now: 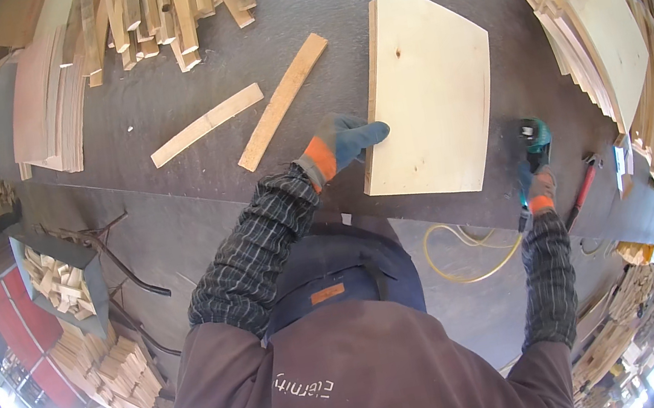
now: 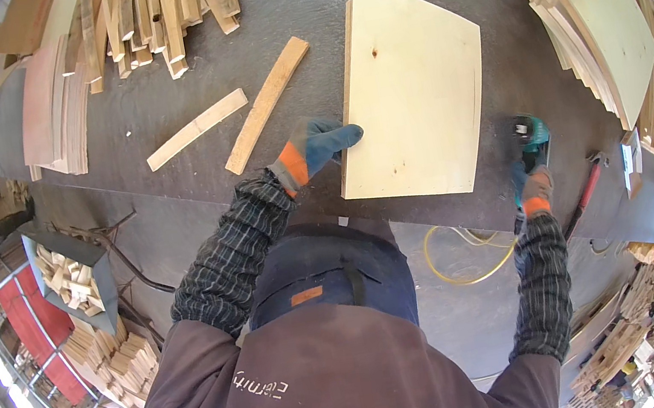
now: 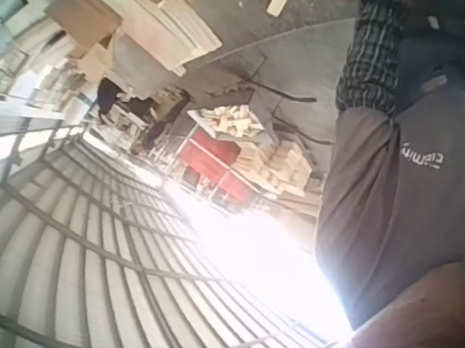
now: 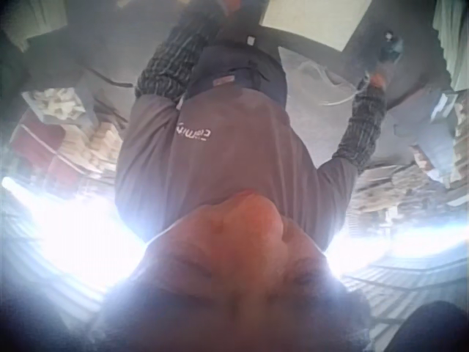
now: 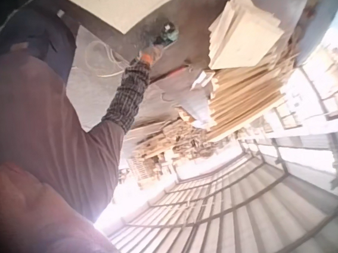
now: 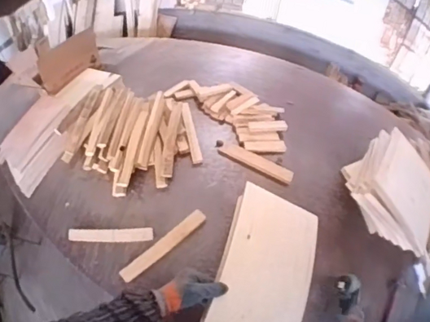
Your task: Assembling a wooden frame by nailing wooden strips to a plywood base using a pneumatic nail gun.
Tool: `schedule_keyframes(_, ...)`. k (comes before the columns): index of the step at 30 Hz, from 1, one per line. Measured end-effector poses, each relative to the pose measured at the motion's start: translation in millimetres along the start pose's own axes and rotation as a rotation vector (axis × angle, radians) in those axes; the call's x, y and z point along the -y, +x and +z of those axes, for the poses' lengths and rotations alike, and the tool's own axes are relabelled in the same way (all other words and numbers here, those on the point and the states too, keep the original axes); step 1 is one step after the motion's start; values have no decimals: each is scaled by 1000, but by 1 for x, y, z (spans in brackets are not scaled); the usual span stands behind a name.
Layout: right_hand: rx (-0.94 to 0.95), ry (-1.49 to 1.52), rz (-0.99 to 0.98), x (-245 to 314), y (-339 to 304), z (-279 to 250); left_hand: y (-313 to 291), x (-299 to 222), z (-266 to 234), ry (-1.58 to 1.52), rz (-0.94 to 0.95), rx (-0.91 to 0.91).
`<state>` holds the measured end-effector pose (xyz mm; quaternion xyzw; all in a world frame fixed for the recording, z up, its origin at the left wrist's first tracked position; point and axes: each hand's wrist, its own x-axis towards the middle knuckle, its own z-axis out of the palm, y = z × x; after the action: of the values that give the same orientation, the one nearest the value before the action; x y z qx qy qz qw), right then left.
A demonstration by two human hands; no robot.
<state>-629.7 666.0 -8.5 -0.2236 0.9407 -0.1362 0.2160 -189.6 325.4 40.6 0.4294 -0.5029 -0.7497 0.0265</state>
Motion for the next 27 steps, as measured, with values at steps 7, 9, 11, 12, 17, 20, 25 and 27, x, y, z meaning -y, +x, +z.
schedule_keyframes(7,372,442,-384,192,-135,-72,11,44,-7,-159,11,14)
schedule_keyframes(9,543,397,-516,227,-165,-72,11,41,-5,-104,2,2)
schedule_keyframes(11,628,467,-523,267,-195,-58,11,39,-4,-112,7,12)
schedule_keyframes(12,587,269,-857,278,-197,-49,9,39,-5,-116,11,9)
schedule_keyframes(17,870,599,-63,320,-217,-31,11,46,-4,-122,18,-7)
schedule_keyframes(20,912,657,74,319,-219,-21,10,44,-4,-133,3,-2)
schedule_keyframes(25,897,588,-79,320,-220,-15,12,49,-3,-147,6,-7)
schedule_keyframes(27,896,589,-34,324,-222,-16,12,52,-2,-160,9,-16)
